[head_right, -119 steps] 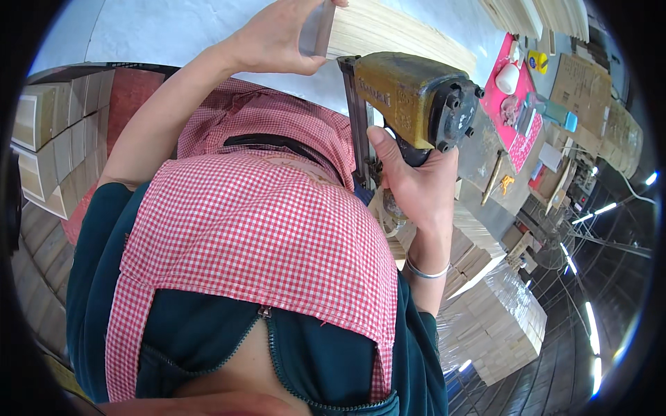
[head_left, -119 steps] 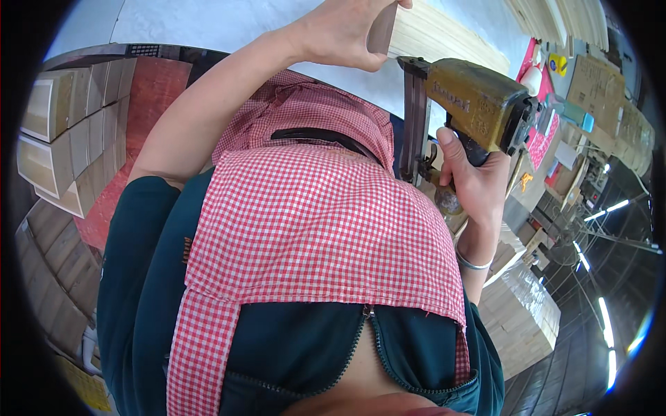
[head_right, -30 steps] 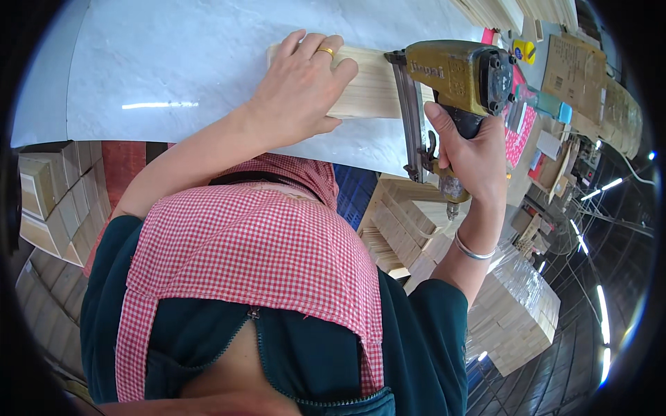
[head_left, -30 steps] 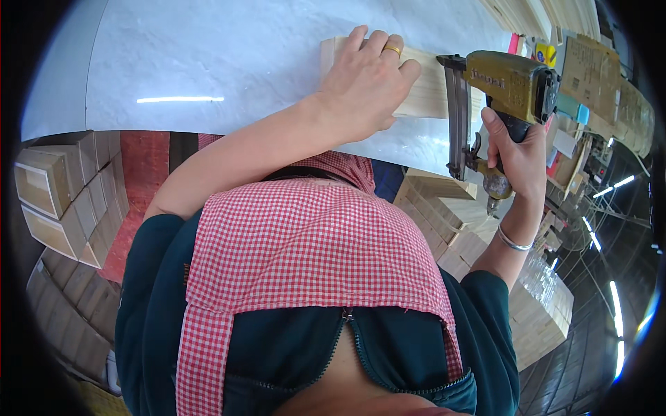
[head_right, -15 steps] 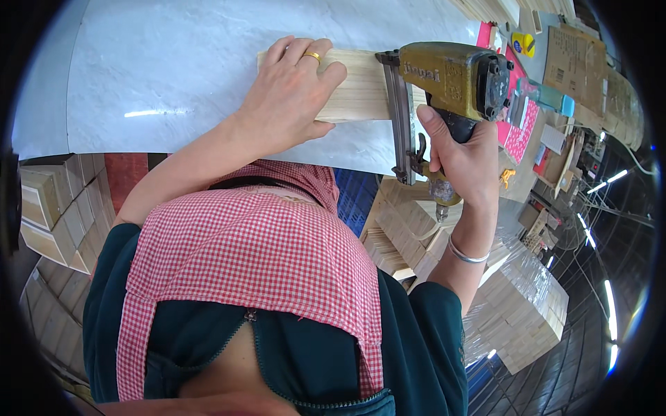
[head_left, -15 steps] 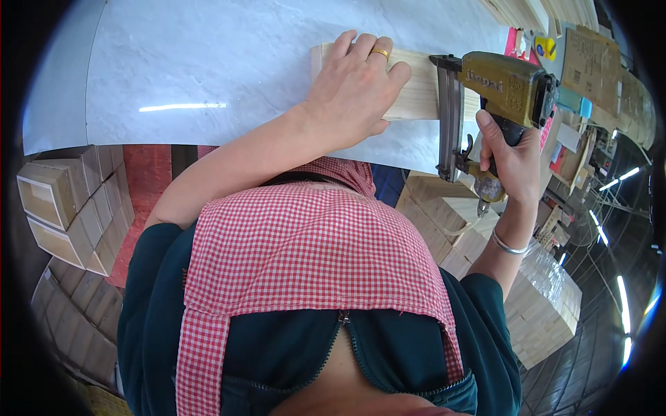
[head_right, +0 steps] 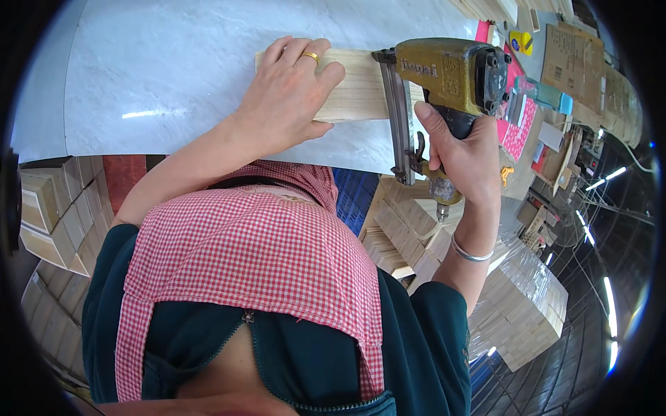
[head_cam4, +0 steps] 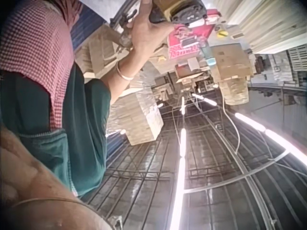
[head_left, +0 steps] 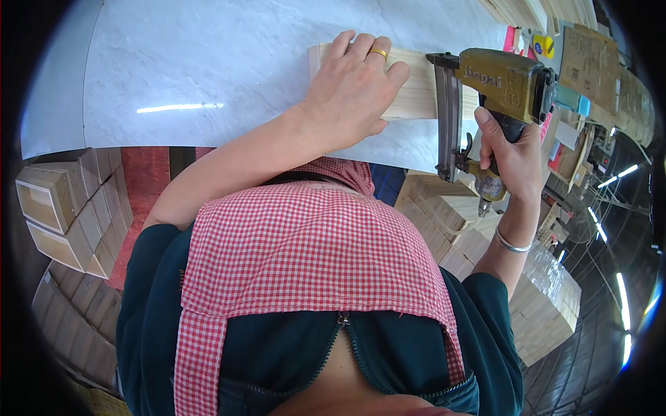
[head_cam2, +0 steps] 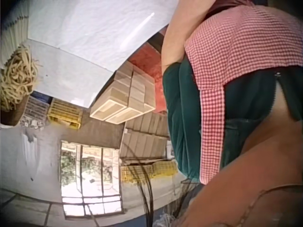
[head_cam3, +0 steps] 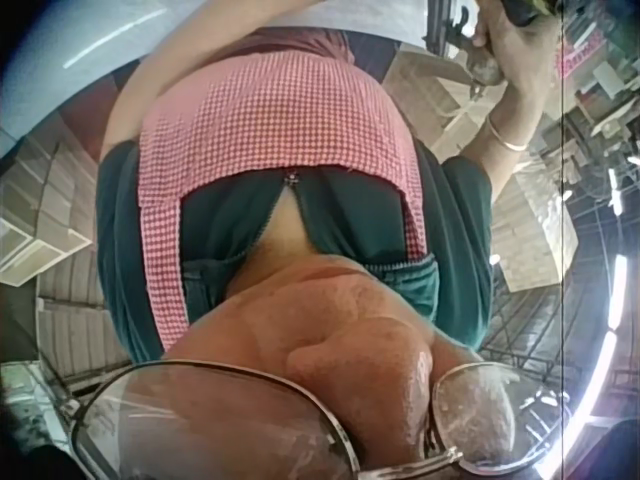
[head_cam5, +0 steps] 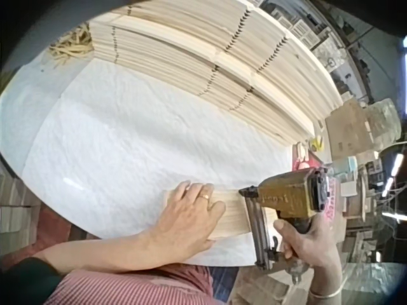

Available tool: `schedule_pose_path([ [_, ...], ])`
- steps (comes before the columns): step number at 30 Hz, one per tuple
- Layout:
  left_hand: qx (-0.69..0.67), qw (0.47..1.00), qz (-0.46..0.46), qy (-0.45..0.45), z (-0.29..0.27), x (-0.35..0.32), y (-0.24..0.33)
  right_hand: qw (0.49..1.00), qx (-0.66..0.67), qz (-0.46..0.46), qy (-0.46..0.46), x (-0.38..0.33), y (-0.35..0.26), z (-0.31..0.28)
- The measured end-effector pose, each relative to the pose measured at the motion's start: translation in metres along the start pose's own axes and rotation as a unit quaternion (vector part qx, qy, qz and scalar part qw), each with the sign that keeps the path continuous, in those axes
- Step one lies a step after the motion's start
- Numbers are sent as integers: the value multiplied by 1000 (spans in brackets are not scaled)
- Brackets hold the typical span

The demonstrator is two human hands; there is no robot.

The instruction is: Assembling wooden trays using glue and a pneumatic nail gun.

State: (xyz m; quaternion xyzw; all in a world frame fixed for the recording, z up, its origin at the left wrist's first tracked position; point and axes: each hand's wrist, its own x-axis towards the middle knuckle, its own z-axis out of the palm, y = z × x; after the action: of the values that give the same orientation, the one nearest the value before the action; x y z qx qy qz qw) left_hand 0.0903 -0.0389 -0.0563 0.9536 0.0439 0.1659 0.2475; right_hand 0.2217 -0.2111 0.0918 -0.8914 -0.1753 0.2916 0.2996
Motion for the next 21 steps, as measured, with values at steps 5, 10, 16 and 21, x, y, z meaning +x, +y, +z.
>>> schedule_pose_path([
  [5, 5, 1000, 2, -2, -1, 1, 1, 999, 33, 0, 16, -4, 5, 4],
  [10, -3, 1000, -2, -12, -1, 1, 2, 999, 24, 15, 22, -4, 5, 4],
  [16, -11, 1000, 13, -24, 0, -2, -1, 999, -1, 16, 50, -8, 1, 2],
  [21, -19, 1000, 5, -14, -11, -3, -10, 991, -18, 30, 127, -20, 10, -16],
])
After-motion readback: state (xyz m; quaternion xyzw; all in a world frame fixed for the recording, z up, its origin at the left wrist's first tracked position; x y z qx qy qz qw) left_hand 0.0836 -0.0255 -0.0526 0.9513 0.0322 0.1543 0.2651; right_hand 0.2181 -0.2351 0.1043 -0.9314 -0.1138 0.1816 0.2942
